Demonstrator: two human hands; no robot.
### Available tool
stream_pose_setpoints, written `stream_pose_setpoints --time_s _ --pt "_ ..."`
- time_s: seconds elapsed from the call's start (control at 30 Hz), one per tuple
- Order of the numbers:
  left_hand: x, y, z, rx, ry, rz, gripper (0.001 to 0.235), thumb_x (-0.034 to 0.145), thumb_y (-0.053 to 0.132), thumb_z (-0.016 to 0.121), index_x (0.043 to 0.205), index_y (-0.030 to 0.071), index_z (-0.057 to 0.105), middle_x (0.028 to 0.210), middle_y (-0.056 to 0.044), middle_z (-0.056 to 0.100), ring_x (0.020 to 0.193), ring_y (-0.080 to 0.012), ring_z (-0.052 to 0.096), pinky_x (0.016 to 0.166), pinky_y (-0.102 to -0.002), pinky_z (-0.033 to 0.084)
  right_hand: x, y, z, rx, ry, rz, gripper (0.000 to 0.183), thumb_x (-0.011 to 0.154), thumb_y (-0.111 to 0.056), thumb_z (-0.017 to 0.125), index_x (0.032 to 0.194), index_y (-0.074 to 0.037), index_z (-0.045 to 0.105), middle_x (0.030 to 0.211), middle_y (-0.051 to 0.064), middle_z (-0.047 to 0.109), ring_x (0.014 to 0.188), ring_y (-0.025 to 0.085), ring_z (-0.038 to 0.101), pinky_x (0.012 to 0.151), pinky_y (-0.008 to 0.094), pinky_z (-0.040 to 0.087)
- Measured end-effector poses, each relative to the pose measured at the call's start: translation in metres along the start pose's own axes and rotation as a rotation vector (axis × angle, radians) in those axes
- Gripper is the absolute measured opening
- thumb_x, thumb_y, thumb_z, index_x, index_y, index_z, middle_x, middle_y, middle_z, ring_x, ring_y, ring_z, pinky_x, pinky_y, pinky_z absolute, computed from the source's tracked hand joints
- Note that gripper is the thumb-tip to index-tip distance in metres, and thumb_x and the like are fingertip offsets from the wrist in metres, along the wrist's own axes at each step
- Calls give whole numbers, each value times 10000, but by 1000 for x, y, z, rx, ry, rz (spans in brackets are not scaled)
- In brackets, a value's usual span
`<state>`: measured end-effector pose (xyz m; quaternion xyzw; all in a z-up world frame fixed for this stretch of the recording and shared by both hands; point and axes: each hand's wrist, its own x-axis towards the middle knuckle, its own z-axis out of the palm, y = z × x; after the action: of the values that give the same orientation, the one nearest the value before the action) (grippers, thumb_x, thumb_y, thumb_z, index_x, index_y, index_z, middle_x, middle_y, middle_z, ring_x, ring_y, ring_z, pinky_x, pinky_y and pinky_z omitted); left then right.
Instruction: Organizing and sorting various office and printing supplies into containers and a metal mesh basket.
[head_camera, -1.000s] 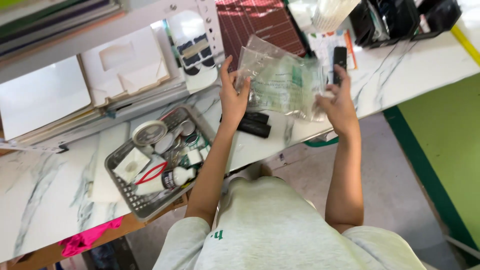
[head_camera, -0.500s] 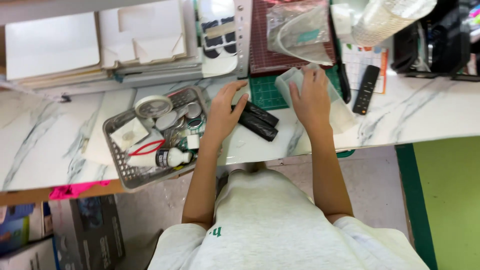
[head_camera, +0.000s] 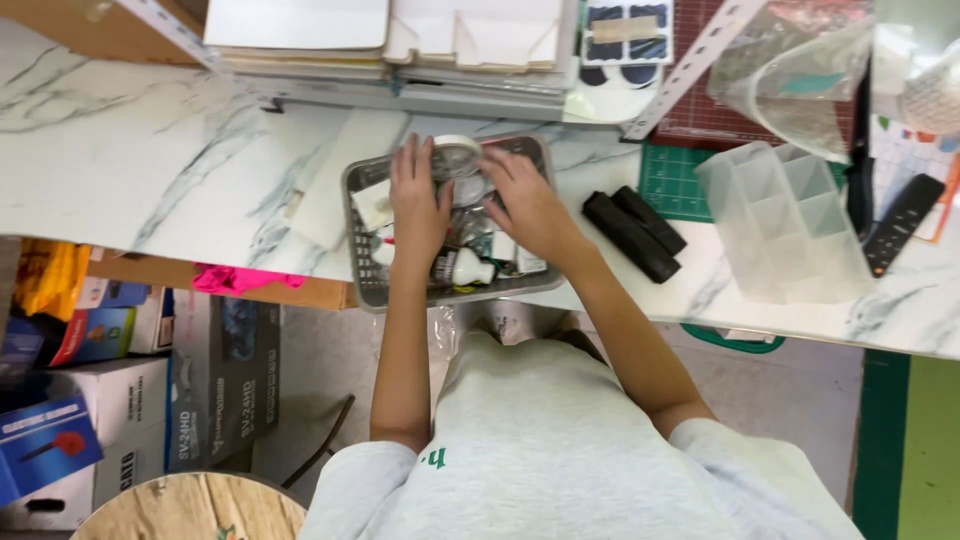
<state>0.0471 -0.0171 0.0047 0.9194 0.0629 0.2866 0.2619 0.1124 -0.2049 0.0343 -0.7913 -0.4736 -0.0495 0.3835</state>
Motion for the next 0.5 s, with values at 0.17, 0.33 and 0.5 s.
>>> stream_pose_setpoints --time_s 0.17,0.33,0.5 --pt "-13 -35 -10 -54 -157 -41 515 899 39 716 1396 73 584 1367 -135 590 1317 -360 529 1146 -490 406 32 0 52 -80 96 37 593 822 -59 741 1382 12 560 1372 191 572 1256 388 509 1030 481 443" --pt "-11 -38 -39 -253 -199 -8 476 936 47 708 1396 83 592 1379 -145 589 1325 -358 548 1119 -429 459 21 -9 57 -255 43 165 296 898 -93 782 1169 -112 665 1128 66 679 1128 312 627 956 450 498" --pt "-12 -62 -62 -110 -130 -29 506 920 95 747 1390 62 562 1414 -170 548 1343 -397 475 1157 -499 387 -7 -13 6 -266 653 392 248 1039 -82 729 1213 21 585 1026 196 672 803 325 707 660 385 577"
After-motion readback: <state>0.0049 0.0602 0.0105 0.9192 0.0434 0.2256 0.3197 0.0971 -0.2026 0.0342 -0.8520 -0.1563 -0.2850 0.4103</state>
